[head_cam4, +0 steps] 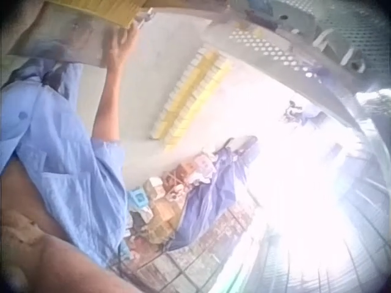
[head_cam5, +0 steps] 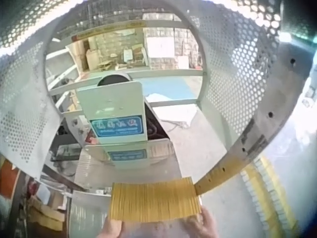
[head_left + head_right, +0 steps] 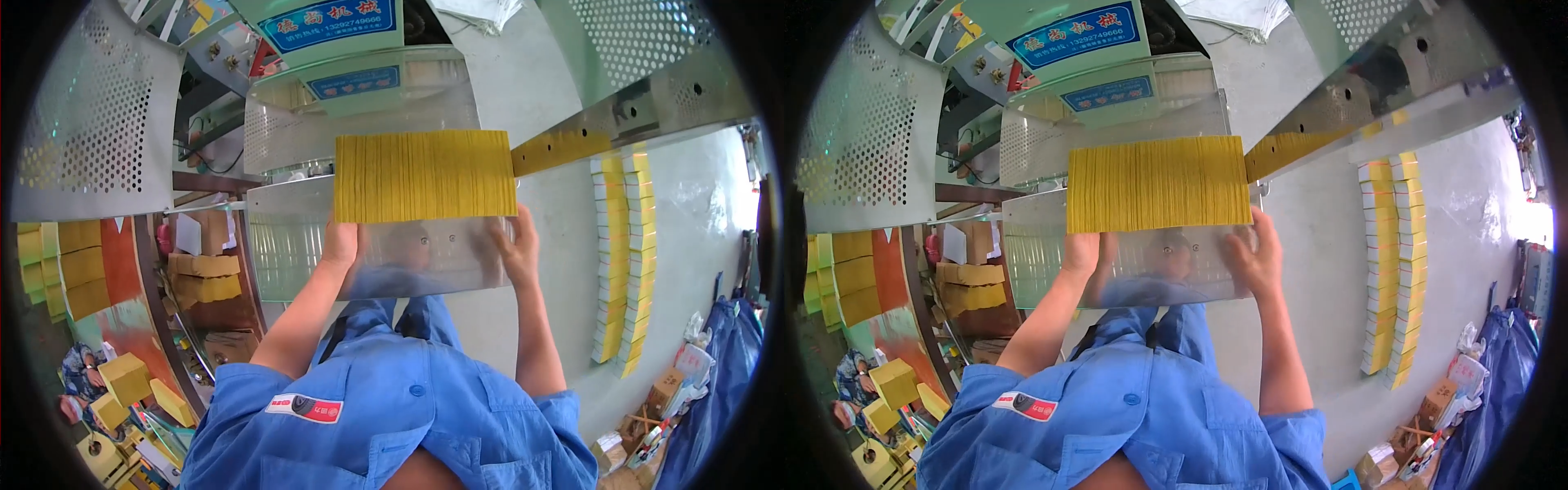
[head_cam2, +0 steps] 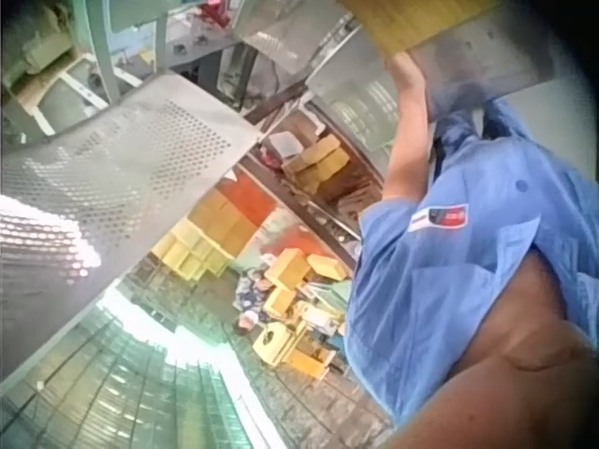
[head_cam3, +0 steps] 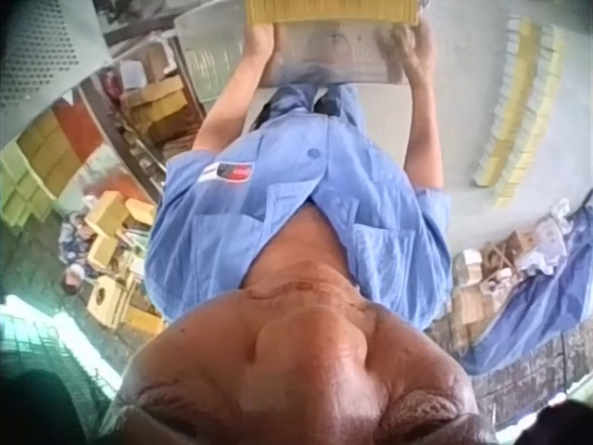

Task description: Bundling and organizing stacks of yellow paper using a strapping machine.

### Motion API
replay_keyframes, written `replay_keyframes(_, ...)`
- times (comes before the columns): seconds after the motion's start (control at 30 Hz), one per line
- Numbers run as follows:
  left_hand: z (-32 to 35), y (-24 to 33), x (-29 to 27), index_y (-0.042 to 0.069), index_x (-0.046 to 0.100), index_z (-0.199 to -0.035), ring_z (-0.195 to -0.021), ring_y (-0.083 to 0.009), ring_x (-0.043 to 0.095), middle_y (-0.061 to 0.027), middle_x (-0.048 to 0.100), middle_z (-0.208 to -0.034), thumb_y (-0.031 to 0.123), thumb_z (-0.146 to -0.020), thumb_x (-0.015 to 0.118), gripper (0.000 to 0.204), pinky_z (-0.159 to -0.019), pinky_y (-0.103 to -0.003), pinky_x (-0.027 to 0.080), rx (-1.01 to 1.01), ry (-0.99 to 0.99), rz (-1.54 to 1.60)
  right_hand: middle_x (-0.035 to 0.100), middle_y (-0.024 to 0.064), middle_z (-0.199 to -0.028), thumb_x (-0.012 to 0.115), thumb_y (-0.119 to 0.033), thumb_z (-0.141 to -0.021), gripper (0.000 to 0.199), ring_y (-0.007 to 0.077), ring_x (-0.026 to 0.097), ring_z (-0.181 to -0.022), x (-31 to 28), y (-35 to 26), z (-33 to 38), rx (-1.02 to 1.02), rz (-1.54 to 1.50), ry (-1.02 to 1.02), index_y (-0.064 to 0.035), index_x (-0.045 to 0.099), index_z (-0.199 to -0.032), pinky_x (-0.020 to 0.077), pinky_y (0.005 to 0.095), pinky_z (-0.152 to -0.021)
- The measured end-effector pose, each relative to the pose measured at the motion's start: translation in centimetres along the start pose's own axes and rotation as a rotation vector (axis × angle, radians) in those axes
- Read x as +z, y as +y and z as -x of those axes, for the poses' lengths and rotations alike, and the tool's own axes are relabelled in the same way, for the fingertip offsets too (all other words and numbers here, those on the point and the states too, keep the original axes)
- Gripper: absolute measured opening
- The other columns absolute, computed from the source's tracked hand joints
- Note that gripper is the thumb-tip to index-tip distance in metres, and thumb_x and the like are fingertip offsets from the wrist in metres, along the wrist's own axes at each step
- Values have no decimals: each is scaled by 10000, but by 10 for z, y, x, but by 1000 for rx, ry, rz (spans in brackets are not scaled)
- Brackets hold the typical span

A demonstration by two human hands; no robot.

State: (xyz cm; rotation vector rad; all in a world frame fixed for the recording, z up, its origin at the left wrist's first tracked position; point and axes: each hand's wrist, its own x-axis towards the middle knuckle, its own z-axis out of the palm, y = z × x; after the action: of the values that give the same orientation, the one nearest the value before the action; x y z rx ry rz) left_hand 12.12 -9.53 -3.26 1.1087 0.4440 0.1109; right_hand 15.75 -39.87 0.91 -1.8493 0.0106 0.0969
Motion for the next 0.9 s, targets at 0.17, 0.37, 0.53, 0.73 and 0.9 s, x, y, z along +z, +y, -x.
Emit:
replay_keyframes(0.17, 2, 5, -14, 61, 398, -1409, -1269, -158, 437, -52, 471, -1392, 353, -1018, 397, 488, -1074, -344, 332, -41, -82, -86, 612, 101, -1084, 692, -65, -794, 430, 211, 605, -978, 31, -12, -8, -66, -104, -55, -21, 577, -1206, 488, 332, -875)
replay_keyframes(0.37, 32, 127, -13, 47, 384, -1419, -1258, -181, 470, -69, 479, -1388, 533, -1024, 230, 645, -1026, -339, 383, -280, -301, -425, 616, 110, -809, 707, -184, -825, 271, 220, 614, -732, 16, -79, -4, -45, 123, -105, 9, 612, -990, 499, 346, -664)
replay_keyframes(0.53, 27, 103, -34, 80, 434, -1392, -1073, -147, 565, -34, 578, -1237, 616, -994, 187, 712, -863, -316, 459, -587, -263, -520, 583, 145, -671, 667, -334, -865, 374, 221, 584, -643, 34, -40, -22, 46, 386, -205, 26, 572, -897, 467, 366, -608)
replay_keyframes(0.73, 32, 96, -36, 123, 497, -1354, -979, -133, 585, -21, 617, -1152, 652, -973, 220, 709, -717, -299, 478, -550, -150, -519, 612, 108, -715, 580, -291, -935, 307, 148, 573, -658, 26, -21, -27, 146, 3, -270, 13, 607, -972, 468, 332, -604)
replay_keyframes(0.9, 32, 89, -33, 128, 551, -1284, -903, -98, 576, 12, 628, -1076, 633, -982, 256, 658, -730, -284, 466, -543, -83, -553, 583, -29, -780, 529, -250, -983, 262, 33, 483, -659, 18, -19, -17, 293, -290, -187, -48, 647, -1102, 413, 200, -590)
